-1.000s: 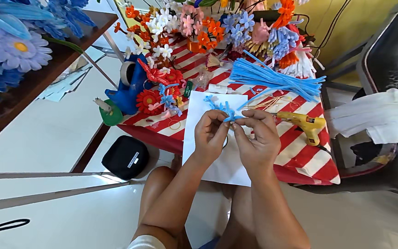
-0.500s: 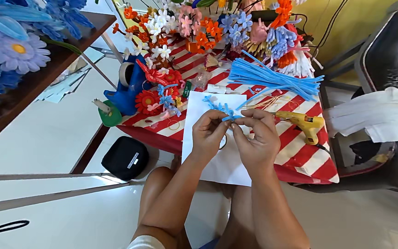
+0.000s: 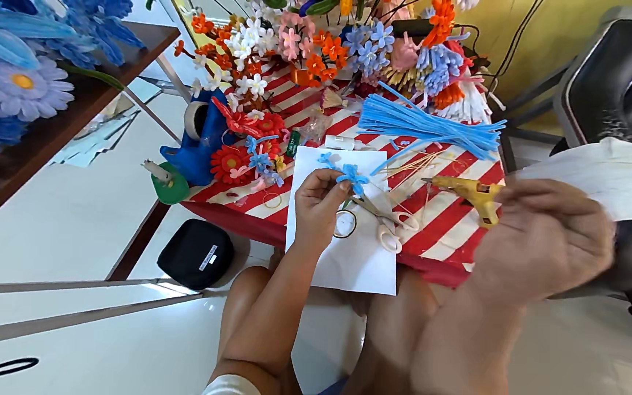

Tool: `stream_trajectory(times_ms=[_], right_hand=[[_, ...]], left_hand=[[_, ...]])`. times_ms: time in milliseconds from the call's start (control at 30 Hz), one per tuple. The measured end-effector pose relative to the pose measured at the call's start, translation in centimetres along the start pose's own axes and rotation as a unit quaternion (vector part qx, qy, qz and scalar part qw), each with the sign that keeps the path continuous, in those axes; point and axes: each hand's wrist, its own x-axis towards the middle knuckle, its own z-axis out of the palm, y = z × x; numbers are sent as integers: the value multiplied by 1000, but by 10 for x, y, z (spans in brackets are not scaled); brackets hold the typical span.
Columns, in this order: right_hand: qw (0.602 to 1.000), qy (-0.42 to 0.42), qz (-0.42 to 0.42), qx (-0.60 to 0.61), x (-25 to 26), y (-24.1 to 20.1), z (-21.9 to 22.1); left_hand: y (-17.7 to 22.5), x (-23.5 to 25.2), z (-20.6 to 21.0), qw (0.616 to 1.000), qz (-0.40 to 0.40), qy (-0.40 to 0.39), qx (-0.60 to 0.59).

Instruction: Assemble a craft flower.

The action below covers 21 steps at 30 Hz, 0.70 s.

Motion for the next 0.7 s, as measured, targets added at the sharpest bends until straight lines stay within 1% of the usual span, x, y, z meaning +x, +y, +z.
stream_trajectory(times_ms=[67, 100, 167, 200, 267, 333, 400, 500, 700], right_hand=[[999, 40, 5, 9, 5, -1, -11], [999, 35, 16, 2, 6, -2, -12], [997, -34, 68, -21, 0, -4, -5], [990, -86, 107, -31, -5, -4, 3], [964, -183, 189, -34, -21, -1, 24], [936, -236, 261, -26, -34, 0, 43], [925, -240, 293, -9, -42, 1, 53], [934, -216, 285, -3, -45, 1, 56], [945, -186, 266, 48, -44, 3, 53]], left_hand=[[2, 0, 2, 1000, -16, 6, -17], [2, 0, 4, 999, -25, 9, -23], [2, -1, 7, 999, -37, 7, -22], [0, -1, 8, 999, -35, -1, -14], [-4, -3, 10, 999, -9, -29, 29], [-7, -4, 13, 994, 31, -61, 88], [-7, -5, 18, 985, 69, -81, 134], [-8, -5, 21, 977, 97, -93, 163], [-9, -4, 16, 976, 92, -105, 167]])
